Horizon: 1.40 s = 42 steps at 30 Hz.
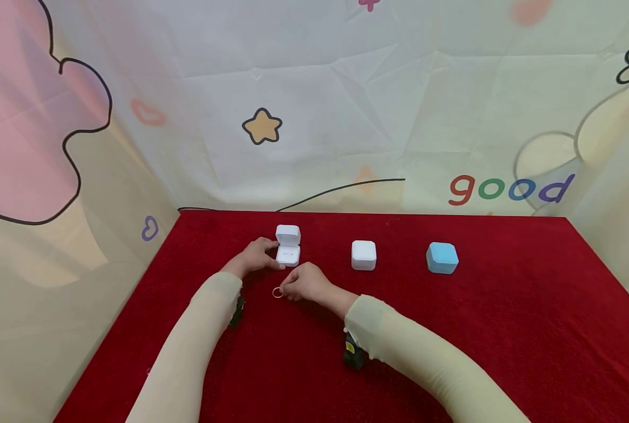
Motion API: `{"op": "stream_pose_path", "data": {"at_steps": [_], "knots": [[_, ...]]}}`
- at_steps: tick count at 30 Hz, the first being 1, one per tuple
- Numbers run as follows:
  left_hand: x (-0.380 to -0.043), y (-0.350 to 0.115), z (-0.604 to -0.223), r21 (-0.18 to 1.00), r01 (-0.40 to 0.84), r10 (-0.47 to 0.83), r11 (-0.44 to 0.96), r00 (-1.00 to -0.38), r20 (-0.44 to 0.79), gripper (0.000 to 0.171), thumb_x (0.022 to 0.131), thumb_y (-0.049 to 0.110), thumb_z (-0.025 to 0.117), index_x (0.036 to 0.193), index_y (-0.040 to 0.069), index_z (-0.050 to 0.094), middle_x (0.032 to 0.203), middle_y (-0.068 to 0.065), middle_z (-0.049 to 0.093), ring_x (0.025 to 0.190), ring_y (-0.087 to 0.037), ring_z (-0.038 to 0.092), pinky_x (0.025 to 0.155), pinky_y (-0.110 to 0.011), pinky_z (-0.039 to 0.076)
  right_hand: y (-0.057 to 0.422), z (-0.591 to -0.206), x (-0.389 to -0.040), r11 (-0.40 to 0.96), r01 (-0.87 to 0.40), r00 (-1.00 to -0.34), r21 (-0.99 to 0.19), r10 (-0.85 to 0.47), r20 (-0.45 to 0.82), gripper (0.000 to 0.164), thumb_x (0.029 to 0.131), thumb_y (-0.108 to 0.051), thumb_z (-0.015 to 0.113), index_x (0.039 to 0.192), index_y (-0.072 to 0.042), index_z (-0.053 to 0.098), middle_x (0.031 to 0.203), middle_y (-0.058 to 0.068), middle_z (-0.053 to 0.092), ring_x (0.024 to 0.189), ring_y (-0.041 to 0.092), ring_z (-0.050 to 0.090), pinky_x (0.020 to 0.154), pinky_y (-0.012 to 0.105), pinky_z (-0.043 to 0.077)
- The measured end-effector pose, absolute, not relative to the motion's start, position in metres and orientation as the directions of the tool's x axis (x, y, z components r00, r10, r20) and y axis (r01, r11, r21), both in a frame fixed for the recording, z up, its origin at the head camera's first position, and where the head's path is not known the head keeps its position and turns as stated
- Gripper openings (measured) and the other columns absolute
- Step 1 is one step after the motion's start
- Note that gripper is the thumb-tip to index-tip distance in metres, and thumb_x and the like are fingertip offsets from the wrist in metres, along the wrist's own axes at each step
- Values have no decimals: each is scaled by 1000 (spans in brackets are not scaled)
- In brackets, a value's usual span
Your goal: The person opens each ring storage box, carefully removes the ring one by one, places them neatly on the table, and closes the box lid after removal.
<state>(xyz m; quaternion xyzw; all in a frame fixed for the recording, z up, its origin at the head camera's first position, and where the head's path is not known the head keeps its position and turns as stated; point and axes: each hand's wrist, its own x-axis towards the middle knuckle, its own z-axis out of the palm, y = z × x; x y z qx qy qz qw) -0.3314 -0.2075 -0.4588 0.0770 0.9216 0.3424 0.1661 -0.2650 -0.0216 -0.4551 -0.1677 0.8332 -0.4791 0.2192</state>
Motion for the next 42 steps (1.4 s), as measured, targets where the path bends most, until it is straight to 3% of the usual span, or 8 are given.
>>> {"op": "stream_pose_path", "data": {"at_steps": [13, 31, 42], "knots": [[-329, -206, -458, 642, 67, 277, 764, -932, -233, 69, 90, 13, 75, 149, -7, 46, 152, -28, 48, 140, -40, 43, 122, -52, 37, -21, -453, -263, 521, -77, -828, -850, -508, -237, 16, 94, -7, 69, 98, 4, 80, 90, 18, 80, 66, 5, 68, 69, 25, 63], [-327, -205, -455, 661, 31, 254, 749, -936, -244, 70, 91, 13, 75, 150, -8, 43, 153, -28, 46, 143, -40, 41, 122, -52, 36, -24, -454, -263, 581, -196, -825, -790, -533, -187, 12, 92, -6, 72, 91, 2, 82, 83, 17, 79, 59, 1, 61, 61, 20, 58], [-329, -207, -457, 663, 13, 244, 749, -935, -257, 70, 91, 13, 74, 151, -6, 43, 154, -27, 43, 143, -40, 39, 122, -52, 36, -28, -447, -266, 590, -163, -812, -791, -536, -232, 12, 89, -4, 73, 88, 5, 81, 85, 19, 79, 59, 6, 65, 62, 25, 61]]}}
